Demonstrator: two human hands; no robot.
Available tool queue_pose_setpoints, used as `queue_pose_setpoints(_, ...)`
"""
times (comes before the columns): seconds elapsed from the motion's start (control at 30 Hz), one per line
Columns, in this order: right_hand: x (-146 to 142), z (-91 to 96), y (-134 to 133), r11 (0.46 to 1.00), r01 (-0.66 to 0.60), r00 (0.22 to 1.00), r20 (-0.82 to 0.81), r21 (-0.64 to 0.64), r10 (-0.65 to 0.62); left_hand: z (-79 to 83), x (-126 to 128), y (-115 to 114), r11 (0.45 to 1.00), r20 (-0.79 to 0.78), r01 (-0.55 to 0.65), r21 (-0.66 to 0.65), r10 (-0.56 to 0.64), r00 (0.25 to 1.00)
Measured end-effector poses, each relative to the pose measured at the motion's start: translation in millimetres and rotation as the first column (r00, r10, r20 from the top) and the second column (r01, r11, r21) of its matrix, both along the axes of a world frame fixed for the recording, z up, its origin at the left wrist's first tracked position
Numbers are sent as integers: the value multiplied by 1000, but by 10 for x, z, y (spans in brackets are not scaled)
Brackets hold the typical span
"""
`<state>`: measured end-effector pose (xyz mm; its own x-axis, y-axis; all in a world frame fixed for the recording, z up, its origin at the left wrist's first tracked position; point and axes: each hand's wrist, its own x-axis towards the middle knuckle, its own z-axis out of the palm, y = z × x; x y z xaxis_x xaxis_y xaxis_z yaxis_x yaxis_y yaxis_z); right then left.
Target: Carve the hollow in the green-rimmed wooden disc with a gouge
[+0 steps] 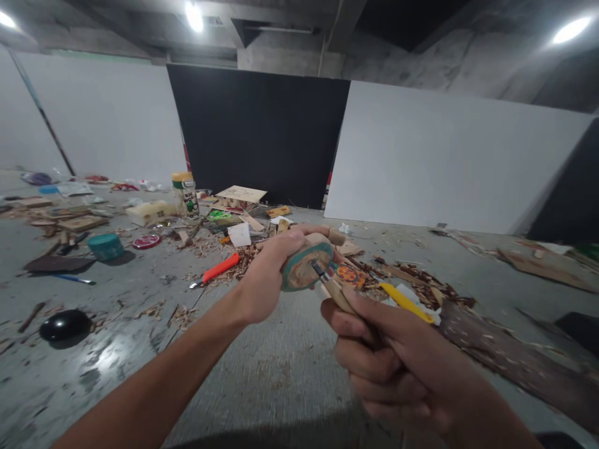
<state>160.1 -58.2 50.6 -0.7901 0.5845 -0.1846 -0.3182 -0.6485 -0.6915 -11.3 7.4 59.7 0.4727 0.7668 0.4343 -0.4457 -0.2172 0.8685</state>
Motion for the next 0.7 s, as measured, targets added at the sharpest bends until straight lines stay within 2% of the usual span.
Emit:
queue_pose_setpoints(0.17,-73,53,-75,997,71,996,61,20,-72,-11,-43,3,999,-34,10,37,-9,999)
queue_pose_setpoints(0.4,-110,78,-96,986,150,981,113,75,-158,-17,-31,10,999,9,32,34,-32,999)
queue_pose_setpoints(0.53,-126,75,-125,985,172,980,95,28,-174,-12,-30,17,997,-1,-1,74,2,1000)
queue_pose_setpoints(0.7,-201,93,-214,973,229,970,95,-34,-225,-16,-54,-8,984,-111,-59,168,78,991)
